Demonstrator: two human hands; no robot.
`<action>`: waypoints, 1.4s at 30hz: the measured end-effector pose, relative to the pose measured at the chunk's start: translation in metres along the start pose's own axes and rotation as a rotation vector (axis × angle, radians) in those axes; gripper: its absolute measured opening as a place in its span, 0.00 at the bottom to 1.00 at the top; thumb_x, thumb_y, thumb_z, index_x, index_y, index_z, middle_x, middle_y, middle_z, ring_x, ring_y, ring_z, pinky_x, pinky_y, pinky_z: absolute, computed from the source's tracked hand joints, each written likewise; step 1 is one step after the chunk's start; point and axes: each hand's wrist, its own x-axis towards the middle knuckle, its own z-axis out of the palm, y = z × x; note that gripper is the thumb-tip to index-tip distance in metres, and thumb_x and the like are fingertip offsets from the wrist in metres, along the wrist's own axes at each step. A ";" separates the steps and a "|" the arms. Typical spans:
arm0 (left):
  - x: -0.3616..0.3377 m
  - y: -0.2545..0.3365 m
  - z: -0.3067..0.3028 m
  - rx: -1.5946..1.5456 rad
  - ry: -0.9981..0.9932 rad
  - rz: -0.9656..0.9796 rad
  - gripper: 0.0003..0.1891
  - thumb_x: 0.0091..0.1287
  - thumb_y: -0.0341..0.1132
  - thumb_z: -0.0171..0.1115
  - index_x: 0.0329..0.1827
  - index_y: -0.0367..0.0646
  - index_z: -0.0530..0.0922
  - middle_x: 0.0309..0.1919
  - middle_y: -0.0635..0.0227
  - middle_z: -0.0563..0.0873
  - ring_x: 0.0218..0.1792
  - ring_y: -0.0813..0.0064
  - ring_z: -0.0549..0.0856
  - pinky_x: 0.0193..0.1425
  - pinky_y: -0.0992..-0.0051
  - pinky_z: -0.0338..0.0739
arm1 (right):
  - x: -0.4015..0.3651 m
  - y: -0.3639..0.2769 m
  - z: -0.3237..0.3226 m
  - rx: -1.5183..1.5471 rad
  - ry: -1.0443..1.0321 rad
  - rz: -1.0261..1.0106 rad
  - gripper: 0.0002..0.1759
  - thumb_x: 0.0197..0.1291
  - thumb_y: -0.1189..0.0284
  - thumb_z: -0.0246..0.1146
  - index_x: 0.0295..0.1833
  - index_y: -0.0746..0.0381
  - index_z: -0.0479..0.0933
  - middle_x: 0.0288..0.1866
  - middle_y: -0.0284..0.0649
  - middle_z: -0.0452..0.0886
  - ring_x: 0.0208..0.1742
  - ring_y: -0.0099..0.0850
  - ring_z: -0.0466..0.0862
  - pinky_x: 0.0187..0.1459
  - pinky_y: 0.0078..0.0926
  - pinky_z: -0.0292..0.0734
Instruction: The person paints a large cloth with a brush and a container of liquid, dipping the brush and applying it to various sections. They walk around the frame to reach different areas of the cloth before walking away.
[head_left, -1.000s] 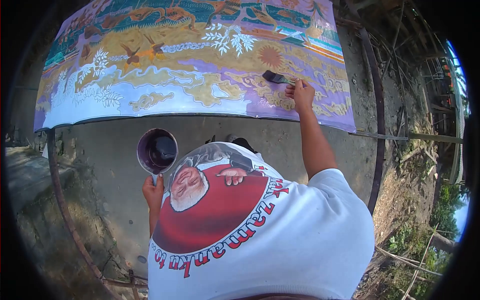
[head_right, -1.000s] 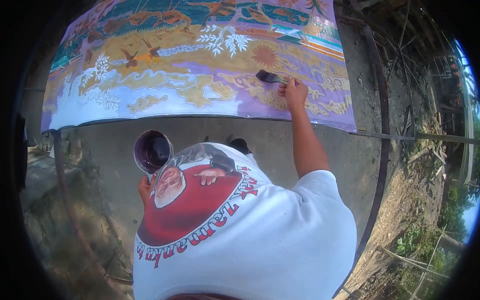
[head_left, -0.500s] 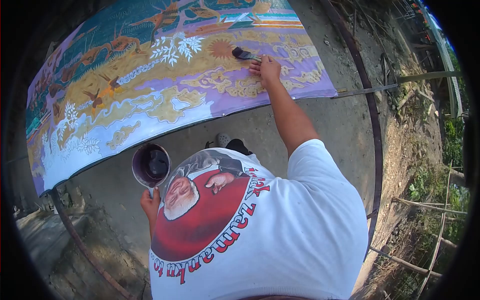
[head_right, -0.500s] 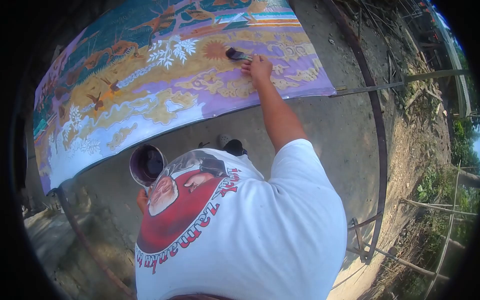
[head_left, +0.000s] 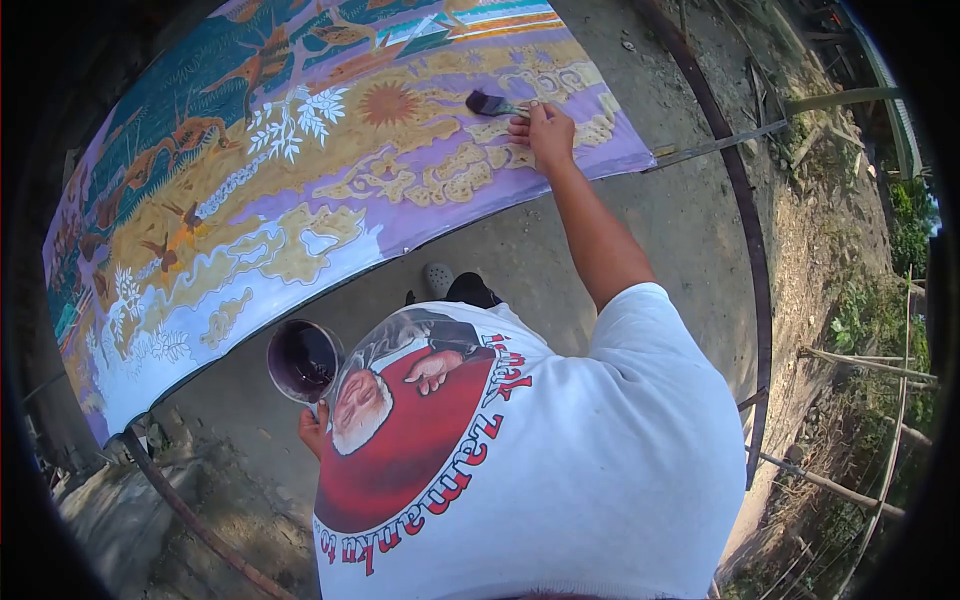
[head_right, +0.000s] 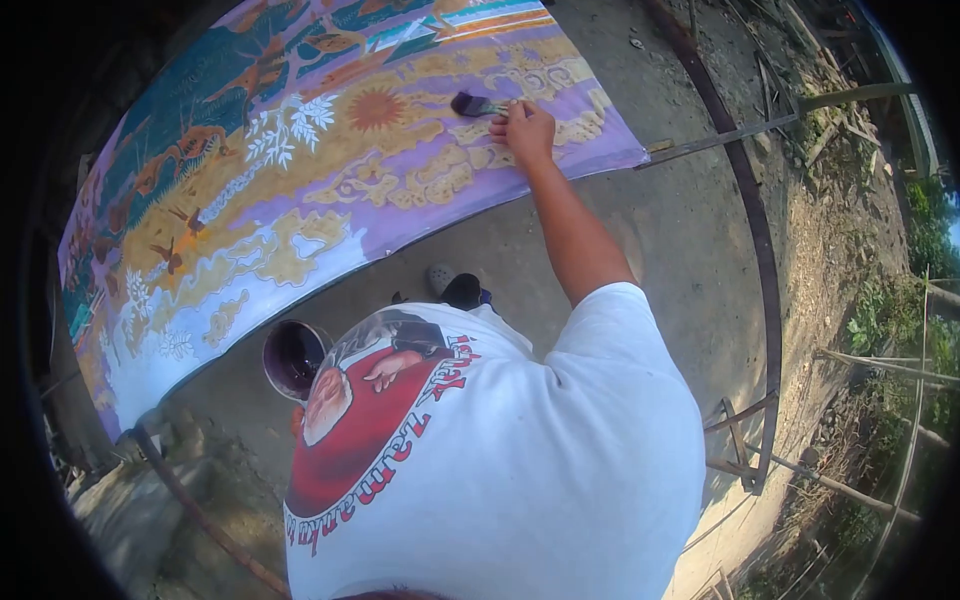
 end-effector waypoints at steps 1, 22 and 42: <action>-0.001 0.001 0.003 -0.001 0.002 -0.001 0.18 0.73 0.34 0.70 0.26 0.43 0.71 0.22 0.83 0.71 0.29 0.89 0.68 0.28 0.80 0.61 | -0.011 0.002 0.015 0.036 -0.098 0.051 0.17 0.77 0.67 0.56 0.53 0.71 0.80 0.36 0.47 0.86 0.29 0.30 0.87 0.28 0.28 0.87; 0.004 0.015 0.043 0.051 -0.064 0.017 0.19 0.71 0.34 0.71 0.25 0.43 0.70 0.21 0.82 0.70 0.28 0.89 0.67 0.27 0.78 0.60 | 0.094 -0.041 -0.184 -0.018 0.529 -0.090 0.14 0.78 0.69 0.54 0.49 0.70 0.77 0.35 0.49 0.86 0.27 0.36 0.88 0.26 0.34 0.89; 0.004 0.018 0.051 0.053 -0.089 0.048 0.20 0.70 0.35 0.72 0.25 0.43 0.69 0.20 0.81 0.68 0.27 0.88 0.66 0.26 0.76 0.60 | 0.008 -0.066 -0.205 -0.377 0.480 -0.148 0.16 0.77 0.68 0.57 0.47 0.72 0.82 0.34 0.48 0.88 0.26 0.31 0.89 0.26 0.28 0.88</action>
